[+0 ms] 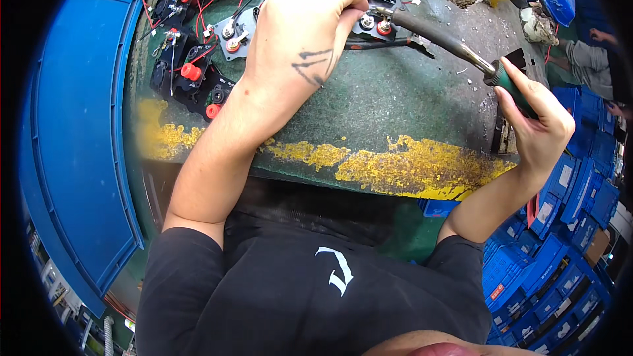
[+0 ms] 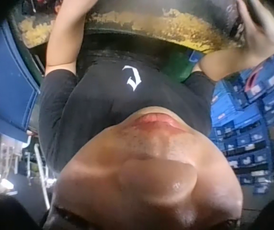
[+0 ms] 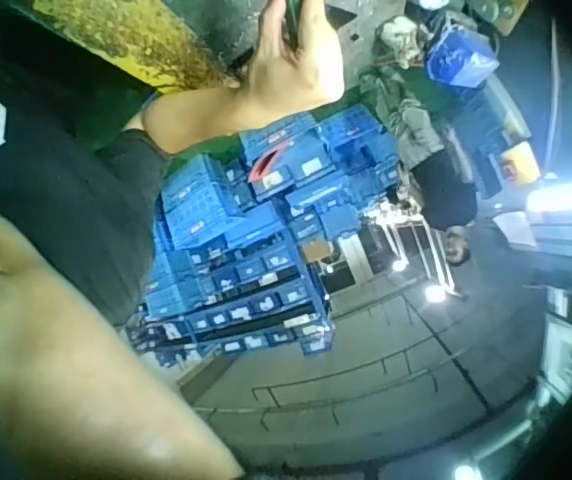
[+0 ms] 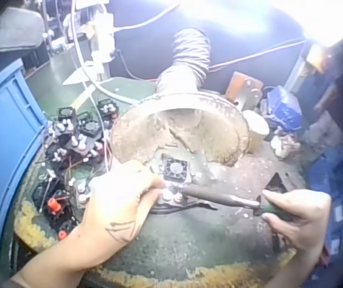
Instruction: Soldering components or wires onto small electronic cooling fans at a factory workstation.
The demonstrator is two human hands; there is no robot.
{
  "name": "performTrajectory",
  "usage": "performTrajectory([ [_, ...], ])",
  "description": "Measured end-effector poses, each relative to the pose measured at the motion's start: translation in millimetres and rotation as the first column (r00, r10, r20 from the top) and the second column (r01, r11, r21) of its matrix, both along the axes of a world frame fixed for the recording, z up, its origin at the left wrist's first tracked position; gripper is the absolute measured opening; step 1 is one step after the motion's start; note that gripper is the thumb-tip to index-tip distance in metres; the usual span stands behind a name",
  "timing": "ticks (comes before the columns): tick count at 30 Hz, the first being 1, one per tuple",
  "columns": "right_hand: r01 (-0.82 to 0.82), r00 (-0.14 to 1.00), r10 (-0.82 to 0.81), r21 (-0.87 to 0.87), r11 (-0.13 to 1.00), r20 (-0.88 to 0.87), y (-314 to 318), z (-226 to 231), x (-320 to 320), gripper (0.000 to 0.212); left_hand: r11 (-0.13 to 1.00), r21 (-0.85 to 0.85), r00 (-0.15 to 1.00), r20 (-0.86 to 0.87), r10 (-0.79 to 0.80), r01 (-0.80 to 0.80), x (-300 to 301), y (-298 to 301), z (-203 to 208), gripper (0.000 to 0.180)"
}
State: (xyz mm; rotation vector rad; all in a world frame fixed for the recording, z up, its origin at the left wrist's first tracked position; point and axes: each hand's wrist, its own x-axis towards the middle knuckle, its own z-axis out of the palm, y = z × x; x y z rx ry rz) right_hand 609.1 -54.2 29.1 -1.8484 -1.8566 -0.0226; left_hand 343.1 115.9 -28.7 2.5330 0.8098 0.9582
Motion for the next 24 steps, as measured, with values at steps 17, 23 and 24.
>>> performTrajectory([
  [17, 0.008, 0.997, -0.003, 0.057, 0.998, -0.078, -4.7, 1.9, 4.1, 0.040, 0.880, -0.428, 0.934, 0.182, 0.307, -0.206, 2.5, -7.4, 15.4, 0.013],
  [23, 0.042, 0.999, -0.043, 0.076, 0.996, 0.010, -8.8, 10.6, 13.1, 0.040, 0.986, -0.143, 0.844, 0.515, 0.149, -0.087, 15.3, 1.5, 3.9, 0.017],
  [24, 0.061, 0.998, -0.063, 0.062, 0.996, 0.030, -5.1, 0.3, 11.4, 0.039, 0.988, -0.129, 0.849, 0.509, 0.142, -0.088, 11.3, 1.9, -0.5, 0.017],
])
